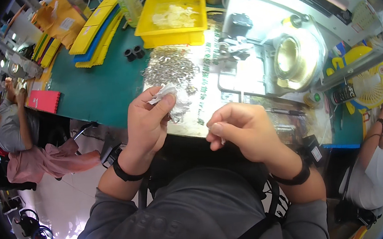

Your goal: Assembling small metal components on a workstation, including applying glue and cleaning glasses.

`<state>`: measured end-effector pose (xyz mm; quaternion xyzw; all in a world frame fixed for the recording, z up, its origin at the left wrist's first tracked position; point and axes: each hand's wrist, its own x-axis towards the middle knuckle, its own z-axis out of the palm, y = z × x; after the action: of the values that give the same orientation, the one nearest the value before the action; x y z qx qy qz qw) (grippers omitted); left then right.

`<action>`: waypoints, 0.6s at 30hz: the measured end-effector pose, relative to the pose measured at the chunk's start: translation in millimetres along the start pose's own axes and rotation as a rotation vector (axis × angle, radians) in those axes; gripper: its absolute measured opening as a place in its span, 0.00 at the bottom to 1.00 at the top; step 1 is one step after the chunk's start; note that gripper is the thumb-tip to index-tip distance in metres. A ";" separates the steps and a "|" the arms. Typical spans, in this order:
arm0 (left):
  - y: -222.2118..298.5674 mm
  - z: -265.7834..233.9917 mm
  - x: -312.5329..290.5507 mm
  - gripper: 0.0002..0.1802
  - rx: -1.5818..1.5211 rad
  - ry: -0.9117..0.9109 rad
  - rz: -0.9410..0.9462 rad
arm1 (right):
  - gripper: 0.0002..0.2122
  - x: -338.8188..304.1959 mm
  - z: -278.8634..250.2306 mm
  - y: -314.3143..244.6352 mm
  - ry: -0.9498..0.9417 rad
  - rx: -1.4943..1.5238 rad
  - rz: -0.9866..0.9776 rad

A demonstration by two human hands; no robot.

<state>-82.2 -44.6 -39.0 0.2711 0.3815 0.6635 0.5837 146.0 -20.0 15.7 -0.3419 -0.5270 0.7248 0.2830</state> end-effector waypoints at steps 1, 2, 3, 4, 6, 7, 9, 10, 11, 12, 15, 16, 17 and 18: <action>4.0 -5.5 -1.1 0.15 -0.003 0.007 0.013 | 0.05 0.7 7.0 -3.4 -0.013 -0.008 -0.002; 8.0 -10.9 -2.7 0.14 0.002 0.027 0.027 | 0.04 1.3 14.4 -6.7 0.003 -0.021 -0.075; 11.9 -14.2 -2.3 0.14 0.005 0.038 0.042 | 0.03 3.6 20.5 -12.0 0.025 -0.038 -0.153; 14.2 -19.7 -2.3 0.14 0.001 0.036 0.056 | 0.03 9.7 30.2 -15.5 0.051 -0.157 -0.301; 15.3 -33.9 -5.1 0.14 0.008 0.073 0.083 | 0.04 35.2 51.1 -29.6 0.109 -0.407 -0.576; 15.4 -39.4 -6.4 0.14 0.006 0.066 0.091 | 0.04 52.0 60.8 -38.2 0.177 -0.651 -0.839; 19.3 -48.2 -10.3 0.13 0.030 0.068 0.086 | 0.05 94.2 78.9 -59.5 0.323 -0.862 -1.079; 23.1 -51.4 -12.5 0.13 0.029 0.065 0.096 | 0.08 122.8 76.5 -68.2 0.360 -0.986 -1.035; 25.6 -52.5 -13.9 0.13 0.033 0.045 0.117 | 0.10 152.3 68.3 -71.9 0.403 -1.114 -0.983; 27.2 -51.6 -16.1 0.13 0.038 0.021 0.134 | 0.13 180.8 50.6 -67.7 0.599 -1.359 -0.982; 40.6 -59.1 -23.2 0.12 0.059 0.110 0.144 | 0.24 181.1 58.6 -66.1 0.641 -1.431 -0.818; 43.8 -63.0 -22.4 0.12 0.056 0.125 0.153 | 0.26 167.0 63.3 -62.6 0.495 -1.310 -0.843; 45.1 -65.3 -22.5 0.12 0.040 0.109 0.194 | 0.28 148.6 66.1 -54.0 0.357 -1.189 -0.851; 46.1 -66.4 -20.9 0.11 0.025 0.091 0.235 | 0.28 130.8 68.7 -43.4 0.279 -1.006 -0.653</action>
<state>-158.2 -79.0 -36.6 0.2908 0.3817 0.7342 0.4803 14.4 54.0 46.0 -0.3460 -0.8399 0.2117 0.3606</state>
